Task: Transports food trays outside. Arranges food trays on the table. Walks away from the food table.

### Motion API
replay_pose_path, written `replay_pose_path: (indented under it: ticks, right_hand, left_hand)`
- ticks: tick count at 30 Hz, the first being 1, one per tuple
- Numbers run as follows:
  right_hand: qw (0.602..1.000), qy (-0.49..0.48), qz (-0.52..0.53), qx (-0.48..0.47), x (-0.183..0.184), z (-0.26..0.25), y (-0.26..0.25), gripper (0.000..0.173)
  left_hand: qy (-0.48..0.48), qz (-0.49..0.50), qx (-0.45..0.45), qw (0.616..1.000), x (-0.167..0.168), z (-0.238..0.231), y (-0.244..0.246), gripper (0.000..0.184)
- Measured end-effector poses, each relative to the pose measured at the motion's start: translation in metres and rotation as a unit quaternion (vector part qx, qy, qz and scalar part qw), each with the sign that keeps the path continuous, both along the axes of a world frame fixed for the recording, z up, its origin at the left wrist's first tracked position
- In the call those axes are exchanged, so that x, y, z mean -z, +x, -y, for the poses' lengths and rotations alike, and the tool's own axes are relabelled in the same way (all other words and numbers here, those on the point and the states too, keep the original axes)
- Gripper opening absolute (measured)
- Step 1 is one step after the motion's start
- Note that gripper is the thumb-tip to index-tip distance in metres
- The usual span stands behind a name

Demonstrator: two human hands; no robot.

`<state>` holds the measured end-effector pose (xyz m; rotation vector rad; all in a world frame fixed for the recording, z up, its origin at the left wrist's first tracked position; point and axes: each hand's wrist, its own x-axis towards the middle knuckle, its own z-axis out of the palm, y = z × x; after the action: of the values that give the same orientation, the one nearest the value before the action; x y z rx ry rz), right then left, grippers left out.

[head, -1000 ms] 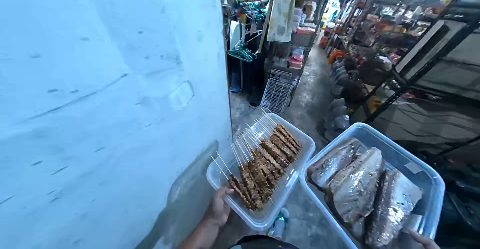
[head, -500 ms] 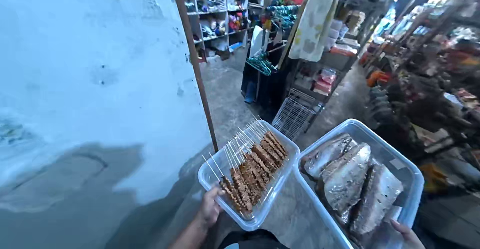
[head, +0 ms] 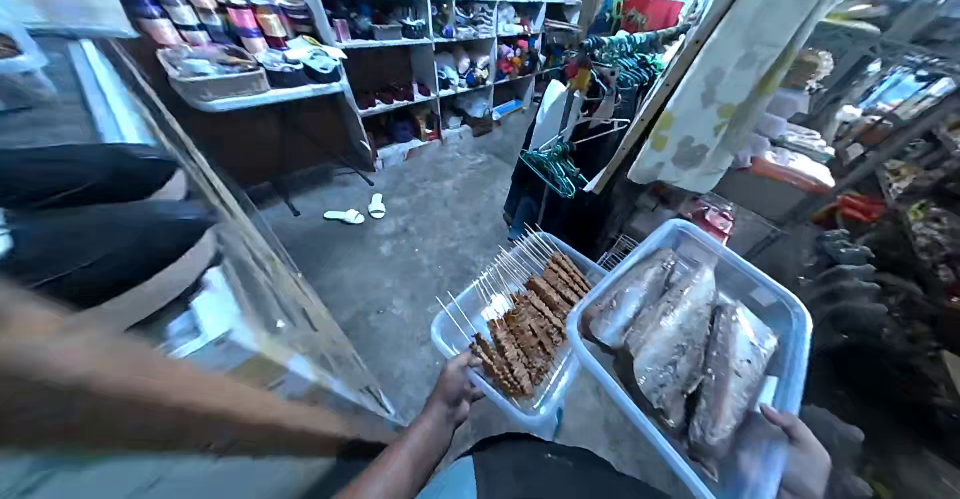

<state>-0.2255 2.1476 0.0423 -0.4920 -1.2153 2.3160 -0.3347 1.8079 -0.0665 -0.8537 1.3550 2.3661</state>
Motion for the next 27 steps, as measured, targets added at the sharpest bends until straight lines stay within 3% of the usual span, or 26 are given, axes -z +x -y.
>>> replay_pose_path:
  ticks: [7, 11, 19, 27]
  right_hand:
    - [0.989, -0.036, -0.011, -0.141, -0.002, -0.017, -0.246, 0.025]
    - [0.977, -0.02, 0.032, -0.208, -0.01, 0.012, -0.379, 0.029]
    - [0.944, -0.059, 0.012, -0.324, 0.009, 0.123, -0.615, 0.025]
    - [0.952, -0.059, 0.056, -0.295, 0.007, 0.203, -0.797, 0.023]
  left_hand:
    - [-0.02, -0.005, -0.153, 0.988, -0.002, -0.003, -0.144, 0.019]
    - [-0.022, 0.007, -0.272, 0.962, 0.002, 0.023, -0.204, 0.016]
    - [-0.079, -0.001, -0.393, 0.916, 0.008, 0.134, -0.352, 0.012]
    - [-0.116, -0.014, -0.383, 0.916, -0.032, 0.25, -0.562, 0.011]
